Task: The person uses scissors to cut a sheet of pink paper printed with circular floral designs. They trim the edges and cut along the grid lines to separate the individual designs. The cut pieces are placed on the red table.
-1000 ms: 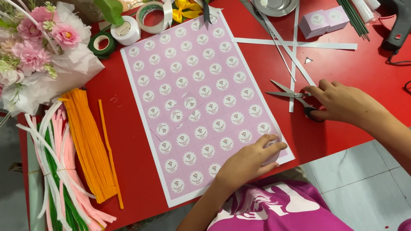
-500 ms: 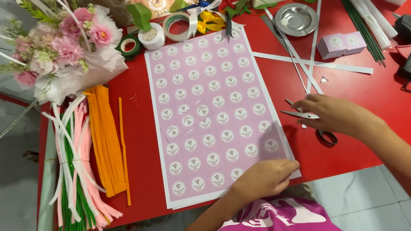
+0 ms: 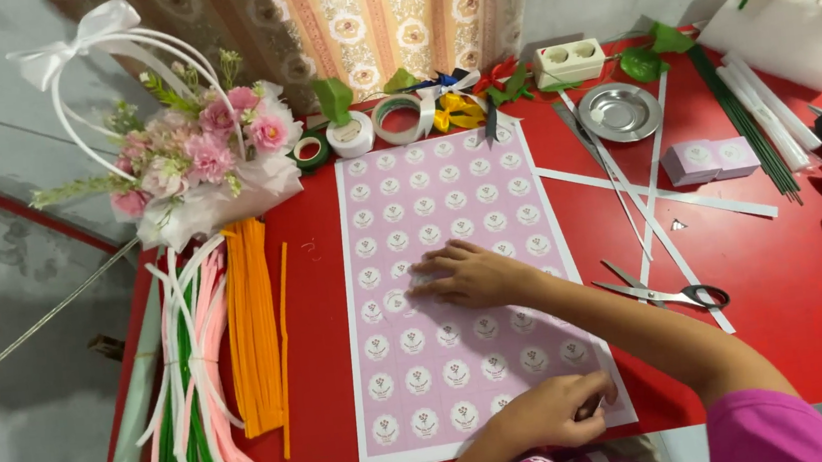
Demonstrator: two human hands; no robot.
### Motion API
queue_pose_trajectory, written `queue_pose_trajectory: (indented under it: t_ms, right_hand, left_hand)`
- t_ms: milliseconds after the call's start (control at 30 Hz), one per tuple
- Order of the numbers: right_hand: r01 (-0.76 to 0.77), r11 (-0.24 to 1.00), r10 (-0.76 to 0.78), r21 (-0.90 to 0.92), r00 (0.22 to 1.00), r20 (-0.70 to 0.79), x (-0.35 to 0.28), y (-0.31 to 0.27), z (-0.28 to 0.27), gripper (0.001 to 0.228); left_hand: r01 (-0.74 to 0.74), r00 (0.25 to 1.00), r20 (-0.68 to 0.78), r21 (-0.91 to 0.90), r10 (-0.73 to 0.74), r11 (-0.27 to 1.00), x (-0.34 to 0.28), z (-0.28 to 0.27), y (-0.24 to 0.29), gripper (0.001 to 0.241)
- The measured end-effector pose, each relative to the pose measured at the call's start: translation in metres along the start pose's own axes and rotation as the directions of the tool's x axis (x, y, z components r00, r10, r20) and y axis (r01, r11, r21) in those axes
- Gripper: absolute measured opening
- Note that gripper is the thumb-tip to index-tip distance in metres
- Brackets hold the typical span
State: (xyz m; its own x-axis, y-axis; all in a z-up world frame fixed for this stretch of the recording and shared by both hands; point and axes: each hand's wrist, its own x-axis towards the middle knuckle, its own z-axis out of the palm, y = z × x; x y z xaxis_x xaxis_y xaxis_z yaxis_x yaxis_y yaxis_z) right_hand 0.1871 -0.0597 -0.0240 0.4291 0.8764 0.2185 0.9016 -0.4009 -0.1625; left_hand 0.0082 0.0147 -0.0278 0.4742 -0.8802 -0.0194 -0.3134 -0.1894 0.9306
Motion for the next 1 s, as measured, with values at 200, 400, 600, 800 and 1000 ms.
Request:
queue_pose_trajectory:
  t_ms: [200,400,600,800,1000]
  right_hand:
    - [-0.259,0.944,0.264,-0.205,0.965,-0.001,-0.105,0.054,-0.032,0.053]
    - [-0.365,0.815,0.353,-0.450,0.929,-0.114,-0.184,0.087,-0.046,0.048]
    - [-0.314,0.867,0.305,-0.388,0.948,-0.085,-0.206,0.072,-0.050,0.029]
    - [-0.932,0.287,0.722,0.220,0.362,0.590,-0.168,-0.041,-0.127,0.032]
    - [-0.840,-0.086,0.637,0.536,0.367,0.678,-0.150,-0.074,-0.132,0.048]
  left_hand:
    - [0.029,0.999,0.036,0.014,-0.030,0.999,0.000,-0.006,0.010,0.020]
    - [0.033,0.998,0.048,0.014,-0.034,0.999,-0.001,-0.005,0.008,0.022]
    - [-0.180,0.982,-0.017,0.206,0.188,0.962,-0.003,0.004,0.017,0.034]
    - [-0.345,0.912,-0.073,0.393,0.403,0.852,-0.004,-0.007,0.038,0.033]
    - [-0.439,0.843,-0.085,0.464,0.531,0.770,0.000,-0.005,0.053,0.034]
